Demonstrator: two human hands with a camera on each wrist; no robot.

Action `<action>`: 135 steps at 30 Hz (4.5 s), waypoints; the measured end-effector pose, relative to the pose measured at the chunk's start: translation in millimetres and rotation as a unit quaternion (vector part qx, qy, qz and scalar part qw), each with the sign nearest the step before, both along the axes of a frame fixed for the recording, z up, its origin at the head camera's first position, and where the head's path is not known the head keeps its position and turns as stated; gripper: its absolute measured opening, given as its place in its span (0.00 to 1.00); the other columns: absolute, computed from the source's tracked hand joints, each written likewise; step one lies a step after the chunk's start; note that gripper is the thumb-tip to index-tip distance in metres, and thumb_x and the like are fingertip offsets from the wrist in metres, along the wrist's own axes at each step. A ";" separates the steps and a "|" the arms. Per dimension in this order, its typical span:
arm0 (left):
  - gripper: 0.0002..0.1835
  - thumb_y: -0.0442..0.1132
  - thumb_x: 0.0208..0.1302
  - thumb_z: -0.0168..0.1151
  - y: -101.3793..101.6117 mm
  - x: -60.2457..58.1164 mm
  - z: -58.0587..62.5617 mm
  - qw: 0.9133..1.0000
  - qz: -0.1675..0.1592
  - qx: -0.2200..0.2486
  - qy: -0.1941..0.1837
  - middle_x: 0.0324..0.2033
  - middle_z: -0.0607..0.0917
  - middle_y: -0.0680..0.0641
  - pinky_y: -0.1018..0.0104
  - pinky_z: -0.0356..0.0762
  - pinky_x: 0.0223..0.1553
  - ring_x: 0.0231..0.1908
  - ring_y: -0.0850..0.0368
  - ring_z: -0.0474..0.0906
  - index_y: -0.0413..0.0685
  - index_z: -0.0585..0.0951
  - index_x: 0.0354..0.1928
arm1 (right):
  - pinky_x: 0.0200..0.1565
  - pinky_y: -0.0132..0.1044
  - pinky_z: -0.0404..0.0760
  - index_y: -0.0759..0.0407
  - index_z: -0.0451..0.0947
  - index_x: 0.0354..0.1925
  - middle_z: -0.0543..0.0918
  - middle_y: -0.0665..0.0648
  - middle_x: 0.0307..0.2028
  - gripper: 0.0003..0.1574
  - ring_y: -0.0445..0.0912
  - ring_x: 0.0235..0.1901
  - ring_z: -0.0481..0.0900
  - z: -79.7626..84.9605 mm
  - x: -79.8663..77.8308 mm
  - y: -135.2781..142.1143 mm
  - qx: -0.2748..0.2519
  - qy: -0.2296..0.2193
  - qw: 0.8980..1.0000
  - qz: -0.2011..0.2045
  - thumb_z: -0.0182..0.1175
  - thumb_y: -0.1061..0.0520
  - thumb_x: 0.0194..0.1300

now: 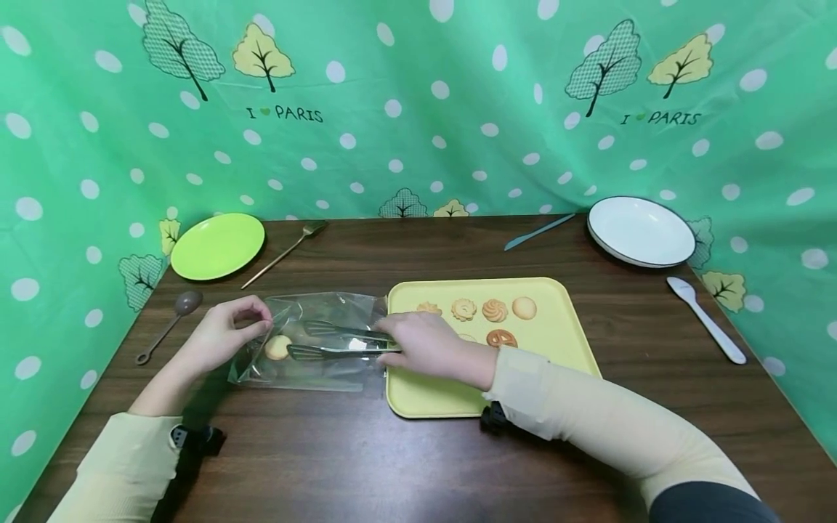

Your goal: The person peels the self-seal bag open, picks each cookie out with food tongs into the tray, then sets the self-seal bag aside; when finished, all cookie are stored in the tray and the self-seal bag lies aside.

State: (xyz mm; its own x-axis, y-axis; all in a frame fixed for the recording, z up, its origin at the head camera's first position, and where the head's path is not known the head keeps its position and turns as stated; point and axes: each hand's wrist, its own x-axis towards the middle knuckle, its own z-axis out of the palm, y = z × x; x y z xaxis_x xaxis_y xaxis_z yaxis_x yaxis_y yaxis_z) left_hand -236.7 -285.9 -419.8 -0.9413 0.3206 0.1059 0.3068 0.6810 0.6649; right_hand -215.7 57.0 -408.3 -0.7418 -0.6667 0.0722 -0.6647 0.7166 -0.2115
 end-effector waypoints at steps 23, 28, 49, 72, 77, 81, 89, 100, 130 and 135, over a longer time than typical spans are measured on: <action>0.02 0.38 0.62 0.63 0.1 1.0 -0.5 1.000 -0.001 0.003 0.003 0.33 0.82 0.51 0.76 0.72 0.40 0.40 0.65 0.78 0.50 0.79 0.35 | 0.24 0.38 0.75 0.49 0.76 0.44 0.81 0.46 0.38 0.23 0.41 0.31 0.78 0.4 -7.6 -40.7 0.048 0.050 0.997 0.016 0.65 0.39 0.56; 0.02 0.37 0.62 0.64 0.0 0.2 -1.1 1.000 0.000 0.000 0.005 0.33 0.82 0.51 0.76 0.72 0.40 0.40 0.64 0.78 0.51 0.79 0.35 | 0.26 0.37 0.75 0.50 0.77 0.45 0.81 0.46 0.38 0.23 0.40 0.30 0.76 3.2 -7.2 -33.1 0.038 0.037 0.998 0.018 0.65 0.40 0.57; 0.03 0.36 0.61 0.64 -1.0 -1.1 -3.5 1.000 -0.007 0.012 0.012 0.32 0.81 0.50 0.77 0.72 0.37 0.37 0.65 0.78 0.51 0.79 0.34 | 0.32 0.42 0.74 0.47 0.79 0.49 0.85 0.45 0.41 0.27 0.41 0.35 0.81 30.0 26.3 88.2 -0.041 0.050 0.996 -0.065 0.71 0.42 0.51; 0.03 0.38 0.62 0.63 2.2 2.7 -4.5 1.000 -0.003 -0.010 -0.004 0.33 0.82 0.52 0.72 0.73 0.36 0.37 0.63 0.76 0.48 0.80 0.37 | 0.22 0.33 0.68 0.48 0.80 0.46 0.84 0.45 0.33 0.27 0.30 0.24 0.71 18.8 124.6 258.3 -0.062 0.084 0.960 -0.259 0.74 0.44 0.46; 0.03 0.38 0.62 0.63 2.7 4.2 -3.7 1.000 0.000 -0.014 -0.005 0.33 0.82 0.52 0.70 0.73 0.35 0.38 0.62 0.77 0.48 0.80 0.36 | 0.20 0.32 0.62 0.49 0.80 0.46 0.80 0.41 0.26 0.28 0.30 0.20 0.65 6.9 129.2 266.5 -0.039 0.071 0.956 -0.281 0.73 0.42 0.47; 0.03 0.38 0.62 0.63 2.7 3.6 -3.7 1.000 -0.002 -0.015 -0.002 0.32 0.82 0.52 0.69 0.73 0.35 0.38 0.62 0.77 0.48 0.80 0.36 | 0.19 0.33 0.62 0.50 0.79 0.46 0.81 0.43 0.26 0.29 0.31 0.20 0.66 0.3 131.3 269.3 -0.028 0.084 0.954 -0.287 0.74 0.42 0.46; 0.03 0.36 0.61 0.64 2.6 3.3 -4.0 1.000 -0.008 -0.023 0.012 0.31 0.82 0.52 0.68 0.73 0.34 0.37 0.62 0.77 0.52 0.80 0.35 | 0.17 0.34 0.61 0.51 0.79 0.47 0.84 0.50 0.31 0.31 0.34 0.20 0.69 -1.9 132.6 271.2 -0.029 0.082 0.951 -0.298 0.74 0.42 0.46; 0.02 0.38 0.62 0.64 6.4 0.1 -5.8 0.999 -0.005 -0.043 0.004 0.32 0.82 0.51 0.64 0.74 0.34 0.35 0.55 0.76 0.51 0.79 0.33 | 0.20 0.33 0.61 0.57 0.73 0.55 0.74 0.53 0.22 0.34 0.36 0.18 0.64 -2.2 114.1 293.7 -0.137 -0.005 0.915 -0.379 0.68 0.43 0.56; 0.08 0.31 0.56 0.63 20.4 -7.3 -5.0 0.990 -0.026 -0.140 0.015 0.24 0.78 0.54 0.61 0.69 0.34 0.29 0.58 0.72 0.52 0.77 0.29 | 0.20 0.48 0.69 0.86 0.49 0.50 0.74 0.67 0.23 0.73 0.55 0.18 0.73 -4.0 85.4 321.0 0.114 -0.161 0.879 -0.435 0.46 0.15 0.51; 0.07 0.29 0.53 0.61 28.8 -13.7 18.0 0.984 -0.049 -0.169 0.007 0.26 0.80 0.52 0.60 0.71 0.33 0.29 0.58 0.74 0.49 0.78 0.33 | 0.24 0.53 0.70 0.82 0.54 0.53 0.74 0.76 0.37 0.66 0.64 0.28 0.76 11.6 73.8 314.0 0.098 -0.103 0.897 -0.418 0.44 0.19 0.57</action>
State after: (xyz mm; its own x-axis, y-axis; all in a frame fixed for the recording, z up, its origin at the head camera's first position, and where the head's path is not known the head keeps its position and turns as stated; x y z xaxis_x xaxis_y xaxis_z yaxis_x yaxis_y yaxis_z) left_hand -250.4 -257.0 -401.8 -0.9031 0.4293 -0.0101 0.3895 0.8288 0.4017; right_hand -141.9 371.0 -396.7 -0.9726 0.1437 -0.1827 0.1610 0.9834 -0.0835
